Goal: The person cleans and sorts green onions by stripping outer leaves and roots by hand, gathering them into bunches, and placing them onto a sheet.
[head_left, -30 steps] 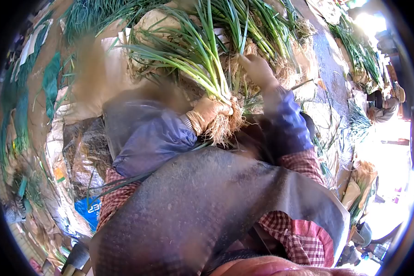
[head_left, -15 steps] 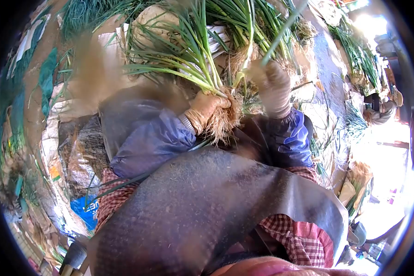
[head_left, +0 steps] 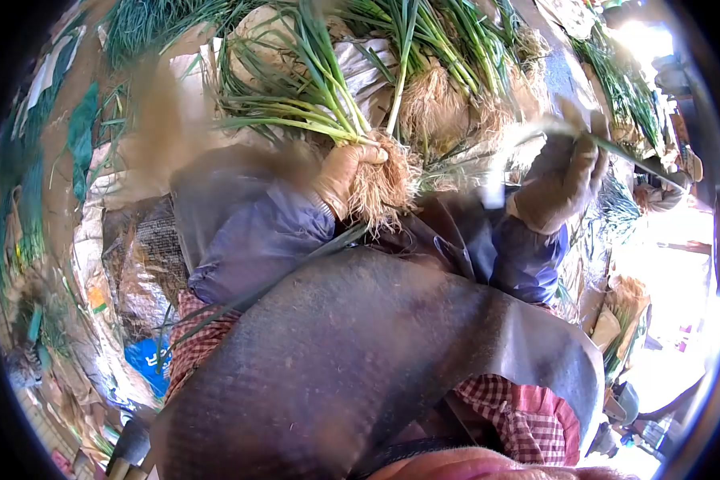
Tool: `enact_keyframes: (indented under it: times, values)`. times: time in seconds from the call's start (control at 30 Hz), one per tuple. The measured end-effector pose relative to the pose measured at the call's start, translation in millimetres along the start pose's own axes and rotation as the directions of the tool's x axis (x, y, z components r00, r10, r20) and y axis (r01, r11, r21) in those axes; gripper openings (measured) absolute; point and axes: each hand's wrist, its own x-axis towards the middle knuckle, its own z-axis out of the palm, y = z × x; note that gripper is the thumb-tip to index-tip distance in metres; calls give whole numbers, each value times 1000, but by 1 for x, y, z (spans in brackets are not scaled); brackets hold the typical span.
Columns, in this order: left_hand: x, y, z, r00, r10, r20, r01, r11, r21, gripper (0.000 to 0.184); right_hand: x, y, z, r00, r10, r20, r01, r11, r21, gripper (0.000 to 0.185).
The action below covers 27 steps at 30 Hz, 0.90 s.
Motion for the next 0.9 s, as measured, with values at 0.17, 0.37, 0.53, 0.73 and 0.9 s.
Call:
enact_keyframes:
  times: [0.17,0.37,0.53,0.73,0.9]
  values:
    - [-4,-2,-1,979,-94,181,91,995,28,25,-35,59,-34,683,687,250,-686,720,-106,27]
    - [-6,-10,-1,995,-73,-70,82,986,142,20,-92,110,-12,278,855,437,-785,465,-410,36]
    - [-14,1,22,989,-8,150,36,982,-185,38,-48,95,-10,565,667,485,-310,717,-625,37]
    - [-14,3,11,973,27,227,-6,996,-91,42,55,171,-101,890,191,413,398,112,-910,39]
    - [-10,-2,7,960,48,275,-24,996,-90,45,114,360,-237,760,384,525,520,127,-845,36]
